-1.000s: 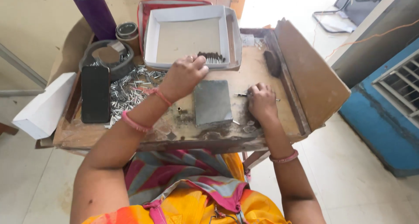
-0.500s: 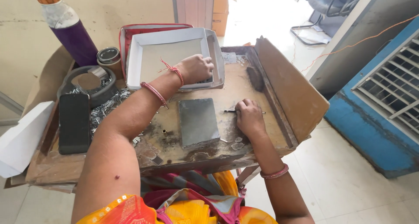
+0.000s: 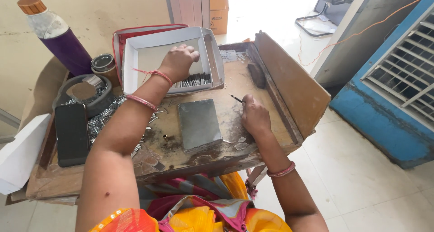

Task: The person sits at a workbench assembling small metal tube components. They pick metal tubes from a pile, insert a small part into each tube by hand, and place the finished assemblies on a stone block and into a tray with completed pieces.

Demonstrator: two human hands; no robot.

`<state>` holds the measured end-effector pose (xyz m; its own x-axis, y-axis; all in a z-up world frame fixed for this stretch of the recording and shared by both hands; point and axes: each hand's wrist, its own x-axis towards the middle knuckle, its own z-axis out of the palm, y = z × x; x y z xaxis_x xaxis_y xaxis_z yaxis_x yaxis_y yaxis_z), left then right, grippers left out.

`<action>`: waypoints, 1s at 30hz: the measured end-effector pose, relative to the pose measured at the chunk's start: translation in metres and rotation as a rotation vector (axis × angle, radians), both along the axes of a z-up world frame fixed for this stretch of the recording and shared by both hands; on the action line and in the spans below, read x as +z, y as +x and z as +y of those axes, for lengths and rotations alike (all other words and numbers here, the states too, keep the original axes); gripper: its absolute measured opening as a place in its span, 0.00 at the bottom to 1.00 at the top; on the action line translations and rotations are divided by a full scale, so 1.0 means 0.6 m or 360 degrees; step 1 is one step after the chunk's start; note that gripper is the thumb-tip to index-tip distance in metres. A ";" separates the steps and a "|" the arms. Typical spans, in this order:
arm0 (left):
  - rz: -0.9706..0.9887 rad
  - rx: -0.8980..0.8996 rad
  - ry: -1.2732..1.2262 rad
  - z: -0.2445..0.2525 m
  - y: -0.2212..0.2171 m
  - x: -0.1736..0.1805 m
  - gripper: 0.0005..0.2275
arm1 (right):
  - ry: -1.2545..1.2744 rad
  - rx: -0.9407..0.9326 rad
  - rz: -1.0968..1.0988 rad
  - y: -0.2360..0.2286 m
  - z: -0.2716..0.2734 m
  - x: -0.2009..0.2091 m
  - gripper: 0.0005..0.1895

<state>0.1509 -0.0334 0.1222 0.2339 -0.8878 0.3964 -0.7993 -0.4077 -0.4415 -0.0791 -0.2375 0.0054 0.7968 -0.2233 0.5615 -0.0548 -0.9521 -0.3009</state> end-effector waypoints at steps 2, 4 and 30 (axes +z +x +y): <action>0.0407 0.0094 -0.0232 0.018 -0.037 0.010 0.15 | 0.0277 -0.0157 0.0137 -0.009 0.008 0.024 0.07; 0.0407 -0.0013 -0.0374 0.044 -0.109 0.020 0.15 | 0.0294 -0.0146 0.0016 -0.019 0.012 0.028 0.07; 0.2898 -0.0513 -0.2088 0.099 -0.457 -0.265 0.04 | 0.1214 0.0877 -0.0096 -0.224 0.197 0.021 0.03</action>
